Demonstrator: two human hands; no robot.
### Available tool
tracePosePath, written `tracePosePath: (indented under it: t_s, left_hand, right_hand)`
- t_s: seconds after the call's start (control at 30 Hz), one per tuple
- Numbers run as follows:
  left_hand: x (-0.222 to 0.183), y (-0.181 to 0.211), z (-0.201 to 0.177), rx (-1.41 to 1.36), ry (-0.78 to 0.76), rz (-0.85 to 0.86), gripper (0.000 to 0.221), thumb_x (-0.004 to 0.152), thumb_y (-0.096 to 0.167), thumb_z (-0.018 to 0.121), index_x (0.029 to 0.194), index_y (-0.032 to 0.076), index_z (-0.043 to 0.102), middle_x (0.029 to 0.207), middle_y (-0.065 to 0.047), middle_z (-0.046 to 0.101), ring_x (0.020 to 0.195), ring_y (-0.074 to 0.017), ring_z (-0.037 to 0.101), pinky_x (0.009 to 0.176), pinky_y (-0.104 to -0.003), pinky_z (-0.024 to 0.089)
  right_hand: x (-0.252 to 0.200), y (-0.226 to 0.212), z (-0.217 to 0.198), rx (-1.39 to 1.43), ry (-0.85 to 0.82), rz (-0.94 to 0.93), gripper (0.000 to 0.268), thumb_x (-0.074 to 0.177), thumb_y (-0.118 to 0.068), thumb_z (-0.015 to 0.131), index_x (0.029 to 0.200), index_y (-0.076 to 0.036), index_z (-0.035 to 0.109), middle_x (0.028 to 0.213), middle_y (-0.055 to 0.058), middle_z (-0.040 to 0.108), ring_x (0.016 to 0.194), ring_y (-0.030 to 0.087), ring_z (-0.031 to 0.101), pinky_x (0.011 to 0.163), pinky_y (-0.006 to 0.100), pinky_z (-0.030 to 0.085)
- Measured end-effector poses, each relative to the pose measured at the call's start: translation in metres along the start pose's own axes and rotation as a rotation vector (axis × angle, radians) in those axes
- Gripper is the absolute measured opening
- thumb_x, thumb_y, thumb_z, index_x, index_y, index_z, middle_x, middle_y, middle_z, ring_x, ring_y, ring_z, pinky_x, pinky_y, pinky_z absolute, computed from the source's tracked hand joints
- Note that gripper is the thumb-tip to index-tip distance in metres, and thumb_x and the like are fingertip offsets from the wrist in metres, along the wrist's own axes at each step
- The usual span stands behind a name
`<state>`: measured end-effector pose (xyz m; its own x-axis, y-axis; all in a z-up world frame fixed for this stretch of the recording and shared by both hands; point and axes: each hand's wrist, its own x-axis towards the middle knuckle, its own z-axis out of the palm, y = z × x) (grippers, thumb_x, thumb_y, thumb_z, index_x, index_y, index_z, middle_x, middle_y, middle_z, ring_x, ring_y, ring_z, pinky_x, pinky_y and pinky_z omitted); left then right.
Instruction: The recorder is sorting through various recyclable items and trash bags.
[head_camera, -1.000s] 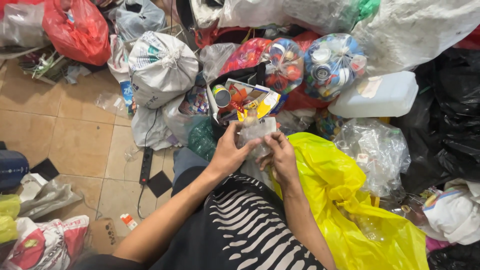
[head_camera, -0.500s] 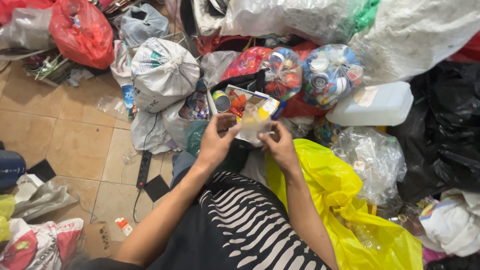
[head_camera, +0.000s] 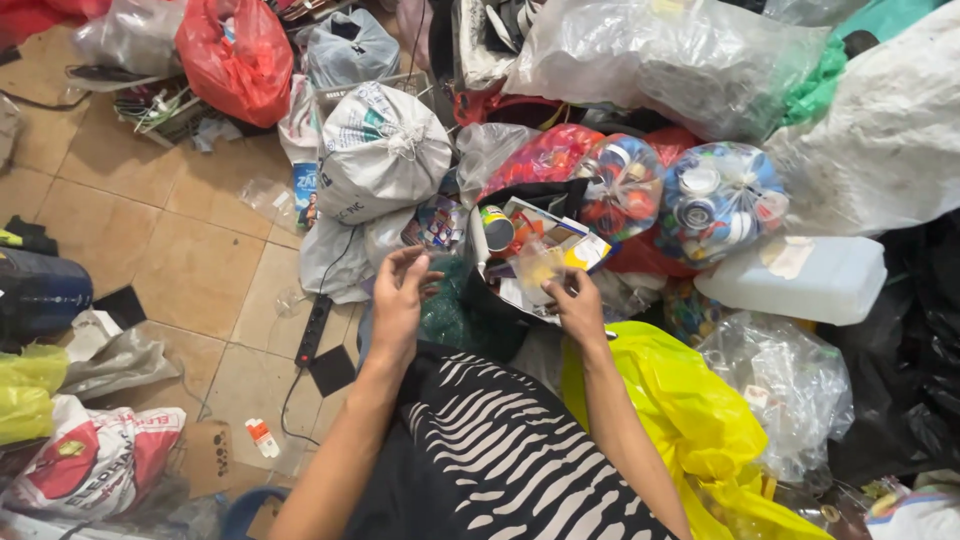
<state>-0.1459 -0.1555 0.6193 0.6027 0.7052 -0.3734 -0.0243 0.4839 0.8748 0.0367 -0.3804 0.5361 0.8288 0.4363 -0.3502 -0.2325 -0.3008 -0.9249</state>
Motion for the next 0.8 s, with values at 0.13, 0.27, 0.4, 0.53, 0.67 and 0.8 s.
tracePosePath:
  t_s: [0.13, 0.27, 0.4, 0.53, 0.67, 0.8]
  left_hand:
    - [0.031, 0.003, -0.004, 0.0, -0.022, -0.051, 0.037, 0.097, 0.028, 0.065, 0.125, 0.004, 0.058, 0.116, -0.008, 0.067, 0.092, -0.0168, 0.068, 0.08, -0.03, 0.053]
    - [0.065, 0.002, 0.01, 0.142, -0.195, -0.09, 0.043, 0.097, 0.031, 0.066, 0.128, 0.003, 0.057, 0.118, -0.01, 0.069, 0.1, -0.0195, 0.069, 0.084, -0.034, 0.054]
    - [0.092, 0.001, 0.028, 0.422, -0.593, -0.029, 0.062, 0.092, 0.032, 0.076, 0.138, 0.001, 0.049, 0.129, -0.012, 0.065, 0.117, -0.0234, 0.065, 0.098, -0.037, 0.053]
    - [0.099, 0.023, 0.041, 0.687, -0.766, -0.05, 0.059, 0.087, 0.033, 0.078, 0.13, -0.001, 0.06, 0.118, -0.016, 0.073, 0.107, -0.0244, 0.07, 0.093, -0.036, 0.055]
    - [0.103, 0.016, 0.058, 0.781, -0.904, 0.037, 0.057, 0.09, 0.033, 0.075, 0.132, -0.002, 0.058, 0.116, -0.017, 0.073, 0.106, -0.022, 0.071, 0.091, -0.034, 0.054]
    - [0.089, 0.009, 0.089, 0.821, -1.123, -0.024, 0.055, 0.089, 0.034, 0.073, 0.13, -0.002, 0.061, 0.111, -0.018, 0.076, 0.102, -0.0222, 0.073, 0.088, -0.034, 0.056]
  right_hand:
    - [0.001, -0.007, 0.01, 0.123, 0.073, 0.086, 0.037, 0.089, -0.016, 0.076, 0.12, 0.001, 0.064, 0.094, 0.011, 0.069, 0.065, 0.018, 0.065, 0.056, 0.03, 0.052]
    - [-0.01, -0.041, 0.031, 0.491, 0.028, 0.172, 0.038, 0.09, -0.017, 0.074, 0.124, -0.004, 0.063, 0.104, 0.005, 0.07, 0.077, 0.014, 0.064, 0.065, 0.028, 0.052]
    - [-0.021, -0.086, 0.07, 0.572, -0.062, 0.182, 0.045, 0.087, -0.019, 0.072, 0.127, -0.004, 0.06, 0.109, 0.005, 0.069, 0.094, 0.015, 0.069, 0.074, 0.029, 0.057]
    - [-0.02, -0.086, 0.092, 0.299, -0.037, 0.117, 0.053, 0.088, -0.022, 0.072, 0.137, -0.004, 0.06, 0.116, 0.004, 0.068, 0.095, 0.012, 0.064, 0.074, 0.029, 0.053]
    - [-0.038, -0.07, 0.087, 0.176, 0.031, 0.068, 0.052, 0.091, -0.024, 0.075, 0.136, -0.007, 0.055, 0.116, 0.004, 0.067, 0.101, 0.011, 0.064, 0.086, 0.028, 0.054]
    - [-0.083, -0.063, 0.073, 0.257, 0.228, -0.075, 0.04, 0.094, -0.017, 0.073, 0.13, -0.003, 0.062, 0.117, 0.005, 0.068, 0.104, 0.012, 0.062, 0.091, 0.028, 0.052]
